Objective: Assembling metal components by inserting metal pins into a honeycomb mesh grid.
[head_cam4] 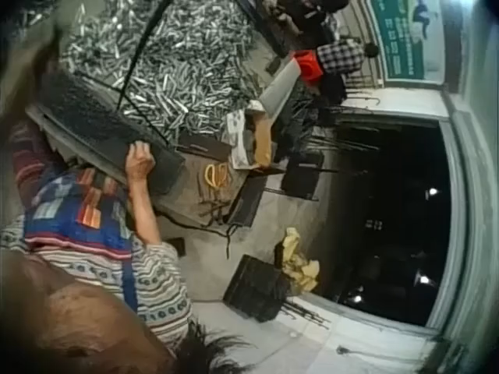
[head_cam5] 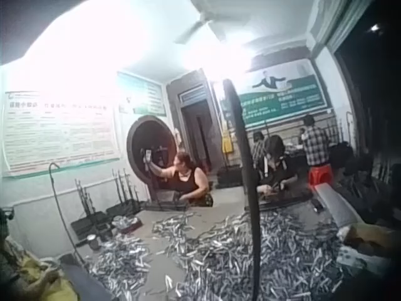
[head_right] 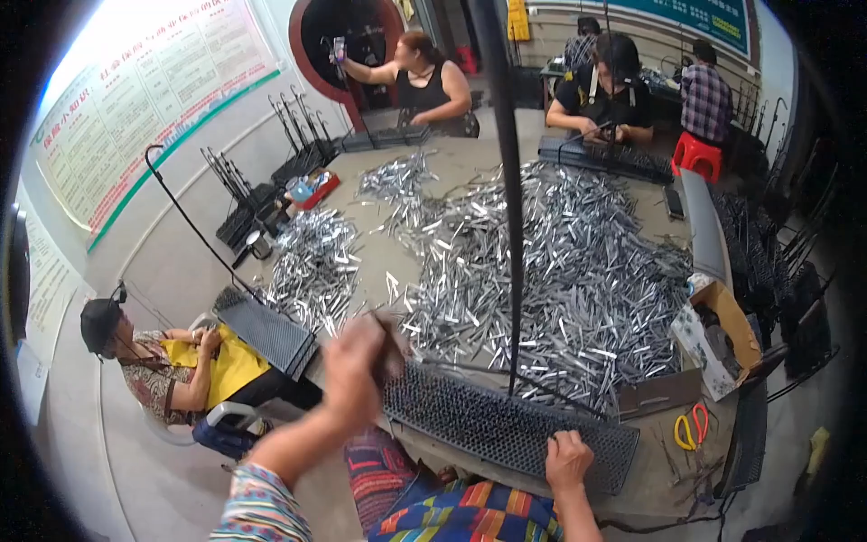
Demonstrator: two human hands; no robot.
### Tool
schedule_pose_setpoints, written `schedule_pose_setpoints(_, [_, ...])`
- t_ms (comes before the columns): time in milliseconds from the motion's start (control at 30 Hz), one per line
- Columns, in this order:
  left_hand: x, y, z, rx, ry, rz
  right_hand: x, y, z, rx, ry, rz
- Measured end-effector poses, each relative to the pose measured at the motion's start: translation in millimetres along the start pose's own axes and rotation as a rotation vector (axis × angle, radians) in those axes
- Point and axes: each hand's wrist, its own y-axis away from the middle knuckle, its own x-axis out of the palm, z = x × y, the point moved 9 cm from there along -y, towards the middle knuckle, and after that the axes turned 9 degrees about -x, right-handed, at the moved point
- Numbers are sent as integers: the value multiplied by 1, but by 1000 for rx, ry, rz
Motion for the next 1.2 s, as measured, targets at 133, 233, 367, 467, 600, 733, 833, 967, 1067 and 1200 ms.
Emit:
schedule_pose_setpoints(133, [14,0,-78,232,62,36,-4,9,7,56,-22,-50])
schedule_pose_setpoints(233, [42,21,-46,177,104,257,3,4,-2,62,-39,-122])
schedule_pose_setpoints(367, [64,82,147,-590,-48,459,3,-18,-1,36,-124,-195])
schedule_pose_setpoints(467, [46,186,326,-1206,62,465,-6,-1,-21,140,-244,-173])
schedule_pose_setpoints(600, [27,245,400,-1432,215,551,10,28,-54,296,-497,-144])
schedule_pose_setpoints(733, [24,205,387,-1310,50,490,19,39,-50,412,-634,-243])
schedule_pose_setpoints(833, [29,196,378,-1295,87,467,6,28,-33,307,-492,-322])
schedule_pose_setpoints(967, [43,217,382,-1347,181,457,18,22,-38,146,-386,-236])
schedule_pose_setpoints(1067, [45,233,387,-1431,239,466,7,4,-17,39,-283,-218])
schedule_pose_setpoints(1200, [34,222,391,-1400,209,425,1,1,-8,-13,-195,-182])
